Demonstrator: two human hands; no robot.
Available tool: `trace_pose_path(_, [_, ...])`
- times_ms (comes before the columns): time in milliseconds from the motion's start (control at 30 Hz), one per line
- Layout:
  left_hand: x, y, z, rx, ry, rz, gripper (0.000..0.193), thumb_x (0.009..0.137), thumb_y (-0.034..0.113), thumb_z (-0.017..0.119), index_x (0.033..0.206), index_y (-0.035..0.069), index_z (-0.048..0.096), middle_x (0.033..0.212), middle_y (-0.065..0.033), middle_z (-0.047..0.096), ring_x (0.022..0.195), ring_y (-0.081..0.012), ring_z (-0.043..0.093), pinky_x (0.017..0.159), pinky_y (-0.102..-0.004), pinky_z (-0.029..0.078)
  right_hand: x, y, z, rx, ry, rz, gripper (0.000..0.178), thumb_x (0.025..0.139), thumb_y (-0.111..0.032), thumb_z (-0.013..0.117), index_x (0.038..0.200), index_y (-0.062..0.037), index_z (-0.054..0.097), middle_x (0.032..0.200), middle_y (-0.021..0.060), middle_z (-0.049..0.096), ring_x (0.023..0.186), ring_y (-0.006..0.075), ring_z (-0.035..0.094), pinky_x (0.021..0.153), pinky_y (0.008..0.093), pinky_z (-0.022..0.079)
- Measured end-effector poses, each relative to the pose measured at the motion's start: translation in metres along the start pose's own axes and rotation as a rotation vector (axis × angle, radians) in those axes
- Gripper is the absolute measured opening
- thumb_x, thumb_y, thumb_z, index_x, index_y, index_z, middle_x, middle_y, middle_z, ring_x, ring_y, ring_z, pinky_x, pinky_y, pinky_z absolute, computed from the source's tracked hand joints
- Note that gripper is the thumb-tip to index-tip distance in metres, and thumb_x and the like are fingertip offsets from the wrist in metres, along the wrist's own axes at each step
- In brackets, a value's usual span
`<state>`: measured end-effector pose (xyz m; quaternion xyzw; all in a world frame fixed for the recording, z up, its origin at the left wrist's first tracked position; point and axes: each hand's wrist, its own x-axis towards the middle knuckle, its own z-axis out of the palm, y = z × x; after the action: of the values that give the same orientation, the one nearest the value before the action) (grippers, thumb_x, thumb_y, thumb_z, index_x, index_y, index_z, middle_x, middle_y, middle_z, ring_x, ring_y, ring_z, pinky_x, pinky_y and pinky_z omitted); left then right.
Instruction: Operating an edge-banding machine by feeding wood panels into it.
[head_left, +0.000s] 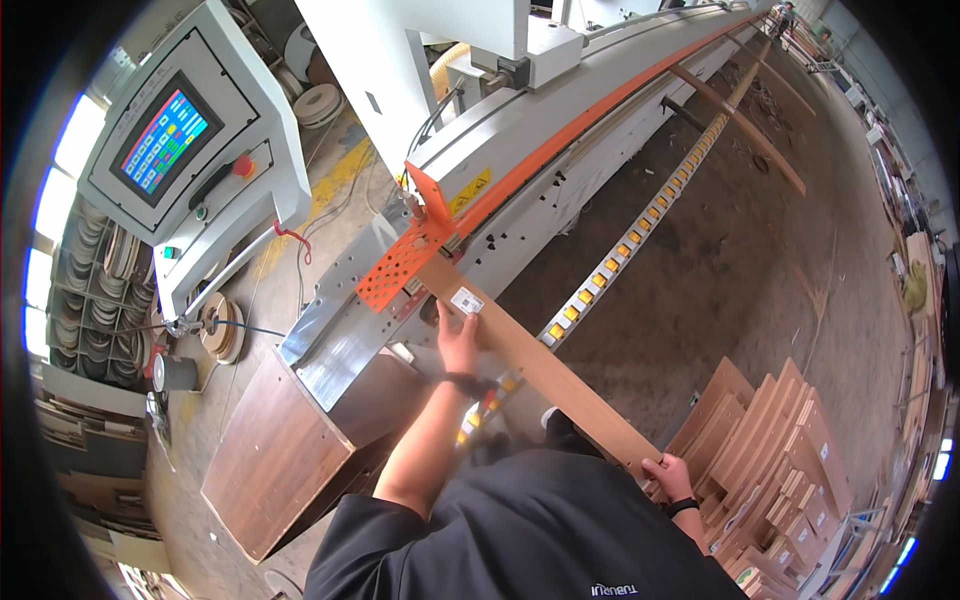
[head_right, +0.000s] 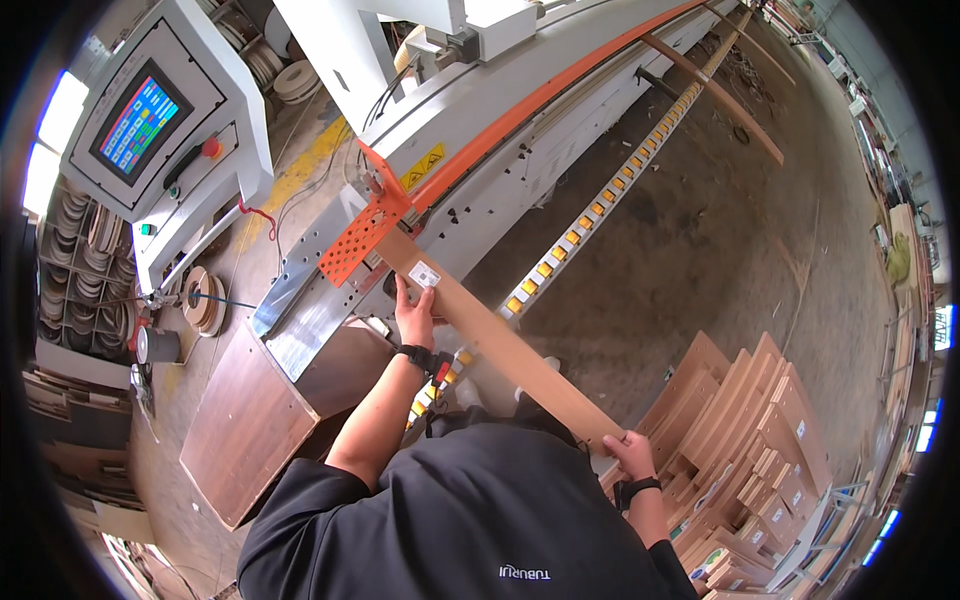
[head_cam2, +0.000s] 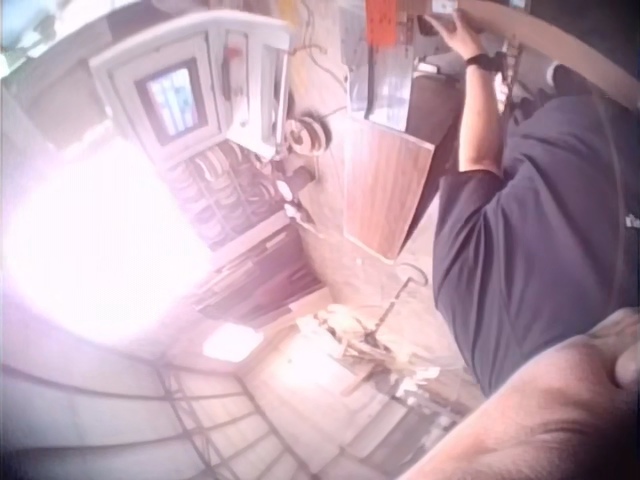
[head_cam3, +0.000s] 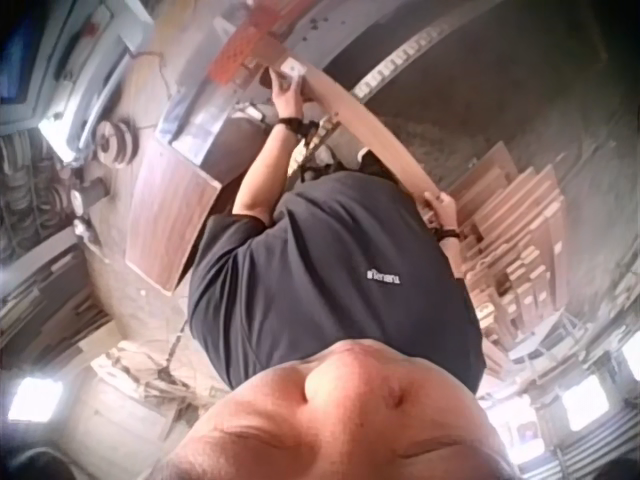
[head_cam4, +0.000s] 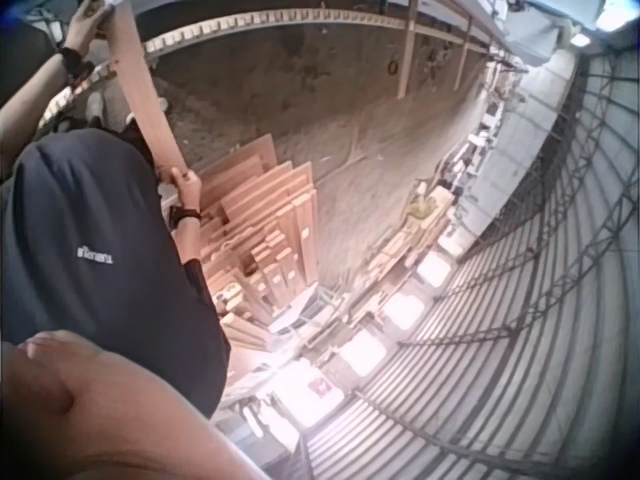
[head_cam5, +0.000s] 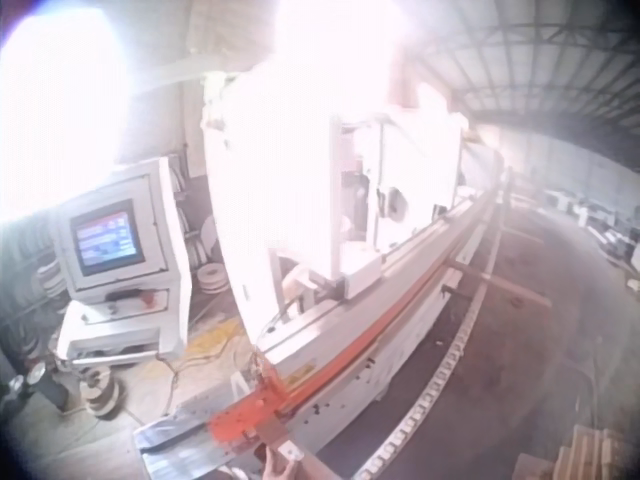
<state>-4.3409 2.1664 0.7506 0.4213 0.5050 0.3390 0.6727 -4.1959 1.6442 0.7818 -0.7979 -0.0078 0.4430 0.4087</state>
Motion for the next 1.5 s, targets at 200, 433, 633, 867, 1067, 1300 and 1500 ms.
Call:
trace_pose_path(200, [0.054,-0.046,0.024,0.037,-0.04,0.169,0.085,0.1,0.011,0.065,0.168,0.026,0.017,0.093,-0.0078,0.072,0.064,-0.0193,0.07,0.052,-0.0383,0.062,0.023,-0.026,-0.025,-0.011,0.004,-0.094,0.033,0.093,-0.029,0.079,0.102,0.0023,0.073,0.086,0.005,0.074,0.075,0.0128,0.068,0.069,0.0295,0.055])
trace_pose_path(433, [0.035,0.007,0.098,-0.037,-0.068,-0.064,0.082,0.101,0.013,0.066,0.167,0.027,0.021,0.13,-0.0128,0.064,0.092,-0.0262,0.07,0.065,-0.0443,0.063,0.07,-0.04,-0.062,-0.316,0.144,-0.182,0.062,0.085,-0.057,0.08,0.085,0.0041,0.07,0.08,0.0188,0.072,0.073,0.0244,0.069,0.068,0.0404,0.053])
trace_pose_path(633, [0.059,0.031,0.123,0.05,-0.27,-0.125,0.084,0.103,0.015,0.06,0.169,0.03,0.01,0.135,-0.0142,0.063,0.102,-0.0283,0.07,0.08,-0.0416,0.059,0.075,-0.091,-0.088,-0.297,0.318,-0.185,0.056,0.082,-0.053,0.078,0.088,0.0028,0.072,0.091,0.0254,0.073,0.087,0.0418,0.071,0.076,0.0477,0.055])
trace_pose_path(867, [0.009,0.018,0.146,0.333,-0.462,-0.136,0.059,0.098,0.015,0.064,0.153,0.008,0.043,0.086,-0.0051,0.062,0.06,-0.0128,0.056,0.049,-0.0279,0.047,0.023,-0.115,-0.194,-0.352,0.866,-0.272,0.051,0.084,-0.039,0.078,0.126,-0.0121,0.069,0.111,0.009,0.077,0.103,0.0288,0.073,0.09,0.042,0.057])
trace_pose_path(1067, [-0.026,-0.028,0.136,0.69,-0.534,0.235,0.039,0.1,0.013,0.064,0.137,0.001,0.058,0.072,-0.0013,0.057,0.055,-0.0068,0.049,0.048,-0.0247,0.04,-0.011,-0.087,-0.311,-0.767,1.127,-0.07,0.08,0.071,-0.03,0.088,0.143,-0.0184,0.055,0.149,0.0063,0.057,0.142,0.029,0.048,0.109,0.0486,0.046])
trace_pose_path(1300, [-0.042,-0.002,0.136,1.121,-0.569,0.367,0.039,0.102,0.031,0.064,0.131,0.004,0.065,0.097,-0.011,0.075,0.075,-0.0232,0.068,0.065,-0.0396,0.054,-0.003,-0.052,-0.373,-0.893,0.89,0.198,0.089,0.075,-0.034,0.084,0.155,-0.0207,0.048,0.153,0.0038,0.054,0.142,0.0273,0.046,0.11,0.0481,0.043])
trace_pose_path(1500, [-0.041,0.008,0.135,1.134,-0.602,0.65,0.036,0.101,0.028,0.065,0.127,0.003,0.068,0.095,-0.0216,0.074,0.076,-0.0282,0.07,0.069,-0.0435,0.056,-0.021,-0.082,-0.37,-0.896,0.847,0.073,0.086,0.055,-0.039,0.094,0.135,-0.0198,0.067,0.139,0.003,0.065,0.139,0.0254,0.049,0.115,0.0493,0.039])
